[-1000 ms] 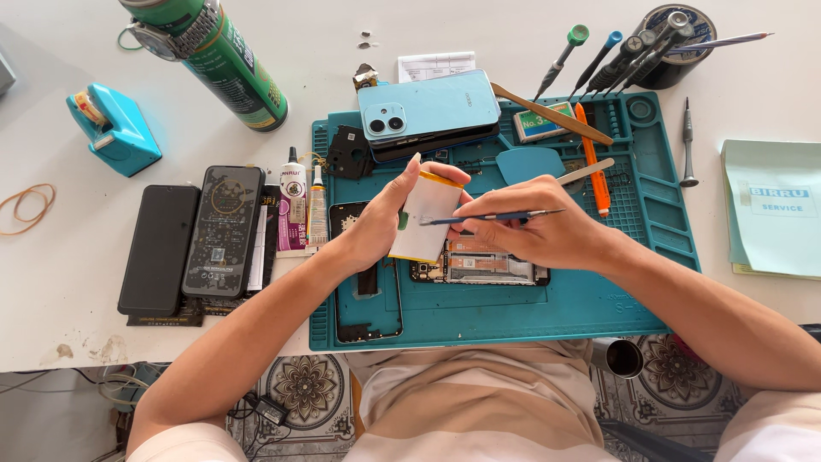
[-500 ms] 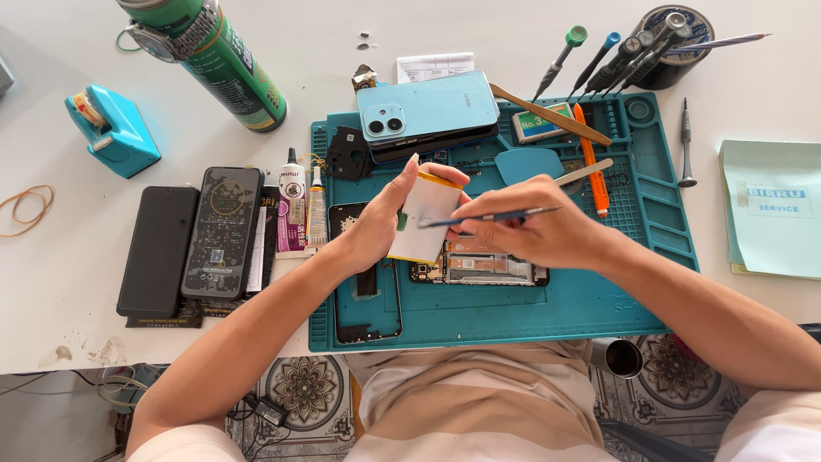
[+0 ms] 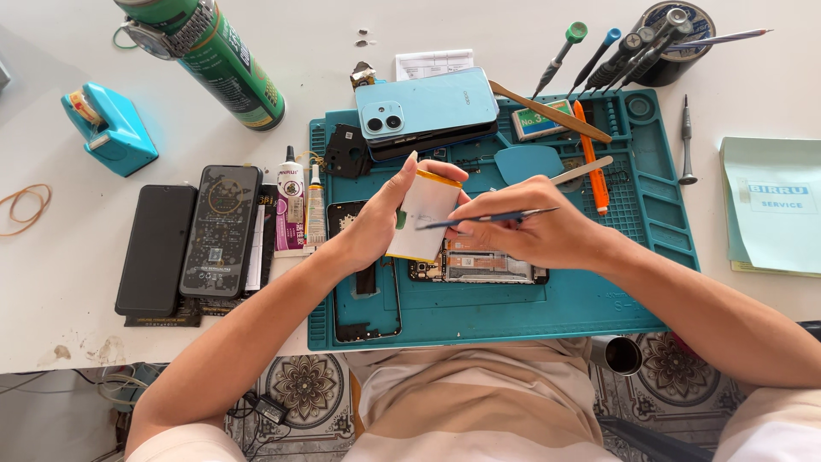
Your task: The person removes a smartphone battery from a disassembled phone and uses a small brush to clean both sides of the battery. The person holds the battery with one hand and scrubs the surface with the brush in the other hand, then flips the battery to clean the opposite side.
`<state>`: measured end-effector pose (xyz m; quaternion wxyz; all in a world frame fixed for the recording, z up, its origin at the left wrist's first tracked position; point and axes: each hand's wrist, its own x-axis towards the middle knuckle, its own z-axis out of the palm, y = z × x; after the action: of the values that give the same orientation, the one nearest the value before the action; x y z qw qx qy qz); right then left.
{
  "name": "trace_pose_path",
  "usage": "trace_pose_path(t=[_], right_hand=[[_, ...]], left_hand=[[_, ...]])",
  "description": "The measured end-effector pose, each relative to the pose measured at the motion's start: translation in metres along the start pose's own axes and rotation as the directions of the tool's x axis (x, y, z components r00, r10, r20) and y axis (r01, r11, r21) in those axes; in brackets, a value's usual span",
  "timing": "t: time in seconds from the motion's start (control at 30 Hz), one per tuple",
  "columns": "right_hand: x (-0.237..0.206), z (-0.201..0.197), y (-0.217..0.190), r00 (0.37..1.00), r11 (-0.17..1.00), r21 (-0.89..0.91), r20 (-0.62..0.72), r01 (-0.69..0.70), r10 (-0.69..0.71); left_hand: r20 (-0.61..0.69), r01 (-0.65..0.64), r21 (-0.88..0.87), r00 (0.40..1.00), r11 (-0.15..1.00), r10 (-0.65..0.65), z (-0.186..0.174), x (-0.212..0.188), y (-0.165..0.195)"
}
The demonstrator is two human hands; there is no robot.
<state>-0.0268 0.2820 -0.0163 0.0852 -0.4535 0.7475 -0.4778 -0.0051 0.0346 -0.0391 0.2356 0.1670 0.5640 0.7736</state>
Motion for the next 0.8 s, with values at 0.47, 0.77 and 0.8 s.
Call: trace_pose_path(t=[0.47, 0.77, 0.8], right_hand=[[0.0002, -0.0020, -0.0003, 0.996, 0.997, 0.035, -0.068, 0.061, -0.059], [0.0005, -0.0030, -0.0002, 0.998, 0.999, 0.043, -0.063, 0.026, -0.023], [0.0004, -0.0027, -0.0004, 0.999, 1.000, 0.006, -0.041, -0.017, 0.018]], left_hand=[[0.007, -0.009, -0.023, 1.000, 1.000, 0.010, -0.0015, 0.0000, -0.0039], [0.008, -0.009, -0.019, 1.000, 1.000, 0.009, -0.0022, 0.0008, -0.0052], [0.006, -0.003, -0.022, 1.000, 1.000, 0.004, -0.0022, 0.0007, -0.0052]])
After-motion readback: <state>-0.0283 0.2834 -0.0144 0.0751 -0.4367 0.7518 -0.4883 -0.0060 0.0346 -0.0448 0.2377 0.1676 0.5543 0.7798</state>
